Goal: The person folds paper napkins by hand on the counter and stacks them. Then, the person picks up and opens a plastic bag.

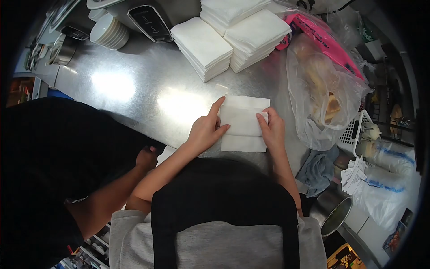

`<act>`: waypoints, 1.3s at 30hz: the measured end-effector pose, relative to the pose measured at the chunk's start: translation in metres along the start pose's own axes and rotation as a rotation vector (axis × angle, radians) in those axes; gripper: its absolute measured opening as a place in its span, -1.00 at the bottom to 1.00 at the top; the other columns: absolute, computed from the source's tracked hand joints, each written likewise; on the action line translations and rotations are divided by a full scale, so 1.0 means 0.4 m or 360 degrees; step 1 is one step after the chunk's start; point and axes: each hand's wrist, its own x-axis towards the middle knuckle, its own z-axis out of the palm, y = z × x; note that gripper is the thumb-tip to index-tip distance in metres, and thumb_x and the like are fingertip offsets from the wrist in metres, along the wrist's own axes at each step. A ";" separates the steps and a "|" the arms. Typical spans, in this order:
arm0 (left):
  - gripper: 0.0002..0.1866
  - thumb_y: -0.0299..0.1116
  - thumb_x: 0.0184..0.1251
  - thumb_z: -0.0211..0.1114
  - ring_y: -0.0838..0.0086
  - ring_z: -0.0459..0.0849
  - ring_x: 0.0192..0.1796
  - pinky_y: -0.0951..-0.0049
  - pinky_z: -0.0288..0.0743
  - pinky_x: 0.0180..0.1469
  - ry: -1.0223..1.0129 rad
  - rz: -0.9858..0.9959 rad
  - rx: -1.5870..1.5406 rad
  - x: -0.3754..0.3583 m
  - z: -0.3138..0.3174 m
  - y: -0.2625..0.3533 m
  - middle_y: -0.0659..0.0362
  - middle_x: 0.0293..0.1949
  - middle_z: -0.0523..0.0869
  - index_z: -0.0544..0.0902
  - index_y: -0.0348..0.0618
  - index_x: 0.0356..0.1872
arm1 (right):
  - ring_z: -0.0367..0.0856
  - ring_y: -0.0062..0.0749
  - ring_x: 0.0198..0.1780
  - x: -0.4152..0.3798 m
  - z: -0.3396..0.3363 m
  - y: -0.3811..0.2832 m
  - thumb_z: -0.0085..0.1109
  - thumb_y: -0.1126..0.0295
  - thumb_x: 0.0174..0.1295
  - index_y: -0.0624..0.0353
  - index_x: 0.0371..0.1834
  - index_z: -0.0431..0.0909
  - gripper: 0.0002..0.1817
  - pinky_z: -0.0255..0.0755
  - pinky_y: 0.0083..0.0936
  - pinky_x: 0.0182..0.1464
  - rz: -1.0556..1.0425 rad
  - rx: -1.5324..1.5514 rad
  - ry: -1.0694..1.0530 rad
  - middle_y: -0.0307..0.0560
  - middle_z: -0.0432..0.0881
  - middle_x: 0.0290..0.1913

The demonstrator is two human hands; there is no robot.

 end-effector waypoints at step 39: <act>-0.20 0.05 0.26 0.17 0.21 0.01 0.50 0.03 -0.02 0.43 -0.0329 0.1037 0.1202 -0.063 0.034 -0.028 0.06 0.45 0.12 0.17 -0.22 0.39 | 0.53 -0.34 0.02 -0.085 -0.010 0.022 0.11 0.57 -0.05 0.20 -0.08 0.57 -0.63 0.27 -0.31 0.08 -0.1122 -0.0733 0.0158 -0.13 0.59 0.01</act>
